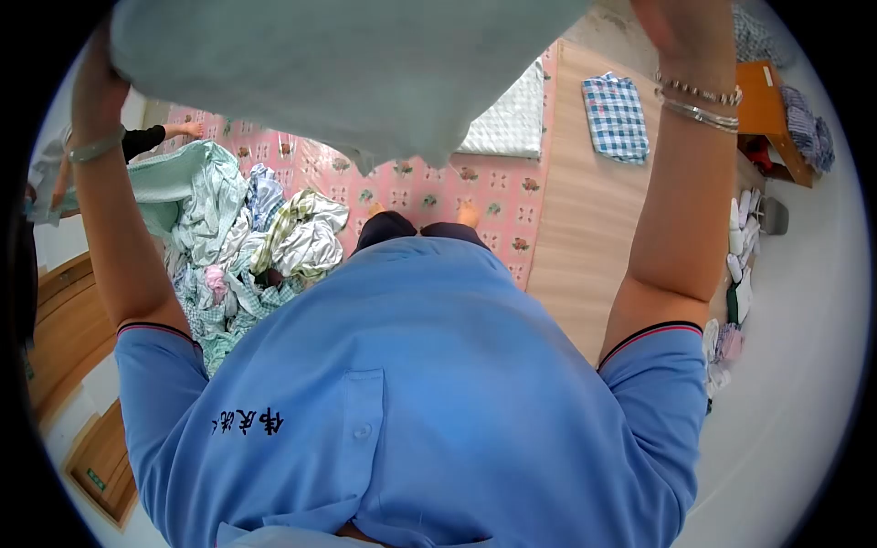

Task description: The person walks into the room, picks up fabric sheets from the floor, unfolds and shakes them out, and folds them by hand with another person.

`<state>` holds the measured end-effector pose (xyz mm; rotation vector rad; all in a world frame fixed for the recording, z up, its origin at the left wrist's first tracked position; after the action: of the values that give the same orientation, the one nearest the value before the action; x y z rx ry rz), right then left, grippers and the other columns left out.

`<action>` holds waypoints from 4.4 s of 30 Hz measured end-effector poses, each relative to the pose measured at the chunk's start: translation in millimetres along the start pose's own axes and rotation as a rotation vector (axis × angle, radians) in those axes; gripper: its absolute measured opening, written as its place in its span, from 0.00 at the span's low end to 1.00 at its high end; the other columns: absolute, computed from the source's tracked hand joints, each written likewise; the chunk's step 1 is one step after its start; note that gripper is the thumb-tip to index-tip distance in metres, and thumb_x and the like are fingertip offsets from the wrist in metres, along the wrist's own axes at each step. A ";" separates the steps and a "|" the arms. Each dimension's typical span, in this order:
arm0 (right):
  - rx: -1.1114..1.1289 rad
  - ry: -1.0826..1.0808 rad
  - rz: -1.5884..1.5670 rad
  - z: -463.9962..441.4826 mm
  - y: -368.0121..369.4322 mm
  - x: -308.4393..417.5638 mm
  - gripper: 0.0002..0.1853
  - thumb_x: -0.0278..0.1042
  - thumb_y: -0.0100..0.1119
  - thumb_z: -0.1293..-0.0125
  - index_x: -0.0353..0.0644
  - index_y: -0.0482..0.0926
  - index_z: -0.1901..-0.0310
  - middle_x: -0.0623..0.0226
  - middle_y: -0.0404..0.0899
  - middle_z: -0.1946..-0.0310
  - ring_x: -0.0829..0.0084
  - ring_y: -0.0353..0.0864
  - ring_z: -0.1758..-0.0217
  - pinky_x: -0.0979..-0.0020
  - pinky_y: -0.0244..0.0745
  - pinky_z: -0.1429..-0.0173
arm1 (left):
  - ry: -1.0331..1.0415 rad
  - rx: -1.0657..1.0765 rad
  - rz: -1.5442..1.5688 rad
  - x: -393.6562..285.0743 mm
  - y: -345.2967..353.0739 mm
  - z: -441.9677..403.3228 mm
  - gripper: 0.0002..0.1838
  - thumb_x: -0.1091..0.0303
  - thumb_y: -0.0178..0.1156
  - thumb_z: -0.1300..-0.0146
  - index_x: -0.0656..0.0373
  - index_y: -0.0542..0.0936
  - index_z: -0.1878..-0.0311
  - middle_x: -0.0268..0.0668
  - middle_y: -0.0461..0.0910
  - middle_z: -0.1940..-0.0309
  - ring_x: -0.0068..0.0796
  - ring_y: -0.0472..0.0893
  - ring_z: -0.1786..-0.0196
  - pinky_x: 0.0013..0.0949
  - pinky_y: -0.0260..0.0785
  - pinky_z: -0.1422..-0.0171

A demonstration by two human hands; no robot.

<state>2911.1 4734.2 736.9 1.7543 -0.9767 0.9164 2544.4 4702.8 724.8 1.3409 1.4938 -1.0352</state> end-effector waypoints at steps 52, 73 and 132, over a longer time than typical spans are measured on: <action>-0.083 0.946 0.651 327.6 -177.6 -62.0 0.11 0.36 0.57 0.46 0.38 0.77 0.65 0.77 0.74 0.72 0.85 0.68 0.68 0.81 0.64 0.63 | -0.853 0.518 -0.019 149.6 114.6 279.5 0.13 0.66 0.51 0.41 0.67 0.76 0.60 0.29 0.76 0.70 0.15 0.70 0.67 0.23 0.63 0.62; -0.247 0.288 0.250 21.9 -237.9 -20.0 0.18 0.33 0.59 0.48 0.29 0.71 0.58 0.60 0.73 0.59 0.70 0.71 0.54 0.73 0.64 0.48 | -0.214 0.264 0.375 90.4 154.7 -28.2 0.15 0.65 0.43 0.37 0.69 0.70 0.57 0.39 0.75 0.61 0.27 0.74 0.58 0.28 0.65 0.50; 1.002 1.527 0.956 172.7 -321.0 -466.7 0.14 0.41 0.47 0.41 0.43 0.73 0.58 0.68 0.77 0.71 0.76 0.76 0.76 0.77 0.68 0.77 | -1.795 -0.463 -0.140 384.1 168.2 484.6 0.17 0.56 0.49 0.44 0.54 0.72 0.55 0.32 0.75 0.68 0.25 0.75 0.71 0.30 0.65 0.73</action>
<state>3035.0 4769.6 158.9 0.4904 -0.1374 3.0208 2721.5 4364.3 210.2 -0.2593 0.3050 -1.2223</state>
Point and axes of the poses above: each hand's wrist, its own z-axis away from the middle knuckle, its own y-axis out of the palm, x = y × z, the point moved 6 cm from there along -z, towards the middle knuckle
